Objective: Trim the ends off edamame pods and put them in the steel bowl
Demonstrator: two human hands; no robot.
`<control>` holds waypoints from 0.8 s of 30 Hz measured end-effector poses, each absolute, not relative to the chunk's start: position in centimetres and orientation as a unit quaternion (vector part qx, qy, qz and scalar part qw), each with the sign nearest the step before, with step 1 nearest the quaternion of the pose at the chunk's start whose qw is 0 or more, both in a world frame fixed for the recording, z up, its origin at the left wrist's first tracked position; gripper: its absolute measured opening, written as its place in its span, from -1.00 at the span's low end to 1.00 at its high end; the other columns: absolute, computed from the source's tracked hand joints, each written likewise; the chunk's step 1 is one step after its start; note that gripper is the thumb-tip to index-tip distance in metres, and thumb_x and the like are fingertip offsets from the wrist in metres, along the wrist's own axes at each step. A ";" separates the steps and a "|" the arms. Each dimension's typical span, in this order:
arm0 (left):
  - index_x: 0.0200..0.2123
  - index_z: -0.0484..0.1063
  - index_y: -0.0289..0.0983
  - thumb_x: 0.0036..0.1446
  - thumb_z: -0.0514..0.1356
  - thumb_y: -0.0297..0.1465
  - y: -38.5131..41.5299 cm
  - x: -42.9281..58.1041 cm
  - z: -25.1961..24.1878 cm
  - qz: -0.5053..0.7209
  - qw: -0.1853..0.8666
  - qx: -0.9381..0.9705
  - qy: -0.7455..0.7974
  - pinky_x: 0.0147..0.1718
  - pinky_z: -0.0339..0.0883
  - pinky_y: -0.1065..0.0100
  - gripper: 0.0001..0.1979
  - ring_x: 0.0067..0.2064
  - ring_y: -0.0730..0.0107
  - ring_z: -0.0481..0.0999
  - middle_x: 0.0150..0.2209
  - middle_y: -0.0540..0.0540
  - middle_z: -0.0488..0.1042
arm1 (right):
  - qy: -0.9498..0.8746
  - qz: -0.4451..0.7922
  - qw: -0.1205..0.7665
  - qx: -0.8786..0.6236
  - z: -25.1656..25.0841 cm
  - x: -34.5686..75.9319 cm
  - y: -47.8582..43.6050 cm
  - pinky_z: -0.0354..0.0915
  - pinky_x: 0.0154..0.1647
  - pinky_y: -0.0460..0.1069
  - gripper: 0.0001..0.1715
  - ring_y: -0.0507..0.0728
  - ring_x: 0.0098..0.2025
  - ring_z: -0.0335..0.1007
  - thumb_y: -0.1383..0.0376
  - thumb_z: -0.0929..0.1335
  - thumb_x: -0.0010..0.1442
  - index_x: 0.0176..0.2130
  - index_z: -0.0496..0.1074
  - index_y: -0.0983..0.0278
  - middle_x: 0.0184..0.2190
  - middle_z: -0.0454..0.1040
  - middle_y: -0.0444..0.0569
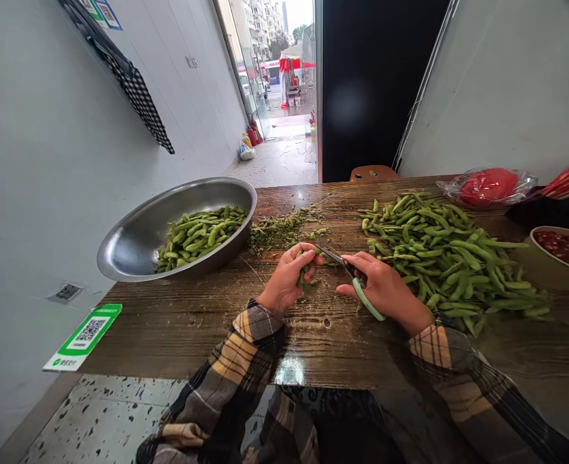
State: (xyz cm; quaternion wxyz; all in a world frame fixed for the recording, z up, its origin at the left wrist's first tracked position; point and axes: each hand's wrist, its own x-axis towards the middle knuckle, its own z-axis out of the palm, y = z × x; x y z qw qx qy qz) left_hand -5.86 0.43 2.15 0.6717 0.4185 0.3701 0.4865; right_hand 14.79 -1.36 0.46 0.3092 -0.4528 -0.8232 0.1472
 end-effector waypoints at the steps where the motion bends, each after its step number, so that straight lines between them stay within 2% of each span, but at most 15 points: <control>1: -0.32 0.30 -0.29 -0.01 0.29 -0.29 0.4 -5.7 2.1 0.485 0.676 0.418 0.365 -0.68 -0.04 0.56 -0.73 -0.64 0.70 0.17 -0.46 0.02 0.45 | -0.827 0.142 0.304 -0.452 0.4 14.7 -1.4 0.39 -0.29 0.04 -0.39 0.17 -0.29 0.46 0.04 0.43 0.08 0.08 0.37 0.18 -0.15 0.47 0.02; 10: -0.33 0.31 -0.31 0.02 0.29 -0.27 -0.2 -5.0 1.9 0.445 0.690 0.457 0.342 -0.68 -0.03 0.55 -0.73 -0.65 0.69 0.20 -0.47 0.01 0.46 | -0.839 0.143 0.292 -0.437 0.3 14.6 -1.6 0.37 -0.32 0.04 -0.42 0.15 -0.33 0.41 0.06 0.40 0.14 0.09 0.34 0.24 -0.21 0.45 0.01; 12: -0.36 0.29 -0.31 0.03 0.28 -0.26 -0.2 -5.0 1.9 0.441 0.689 0.463 0.342 -0.67 -0.02 0.55 -0.73 -0.64 0.69 0.21 -0.47 0.00 0.47 | -0.839 0.144 0.297 -0.432 0.1 14.6 -1.5 0.38 -0.30 0.04 -0.45 0.18 -0.28 0.44 0.06 0.38 0.16 0.08 0.35 0.23 -0.19 0.46 0.03; 16: -0.37 0.30 -0.31 0.04 0.27 -0.29 -0.1 -5.0 1.9 0.441 0.692 0.457 0.343 -0.67 -0.02 0.55 -0.76 -0.64 0.69 0.20 -0.49 0.01 0.44 | -0.838 0.147 0.321 -0.417 -0.2 14.6 -1.3 0.38 -0.12 0.09 -0.52 0.24 -0.08 0.45 0.10 0.38 0.17 0.05 0.37 0.22 -0.07 0.48 0.07; 20: -0.27 0.38 -0.31 0.03 0.26 -0.33 0.2 -5.4 2.0 0.477 0.683 0.425 0.354 -0.66 0.00 0.55 -0.78 -0.62 0.67 0.22 -0.49 0.04 0.39 | -0.817 0.143 0.351 -0.435 -0.4 14.8 -0.8 0.38 -0.11 0.09 -0.53 0.24 -0.10 0.47 0.09 0.38 0.17 0.02 0.40 0.25 -0.09 0.50 0.08; 24: -0.40 0.36 -0.33 0.03 0.25 -0.28 0.6 -6.0 2.2 0.504 0.667 0.411 0.364 -0.66 0.00 0.54 -0.78 -0.61 0.67 0.22 -0.47 0.03 0.37 | -0.781 0.096 0.394 -0.475 -0.5 15.3 -0.3 0.37 -0.13 0.12 -0.49 0.28 -0.13 0.47 0.05 0.37 0.17 0.01 0.42 0.31 -0.16 0.52 0.13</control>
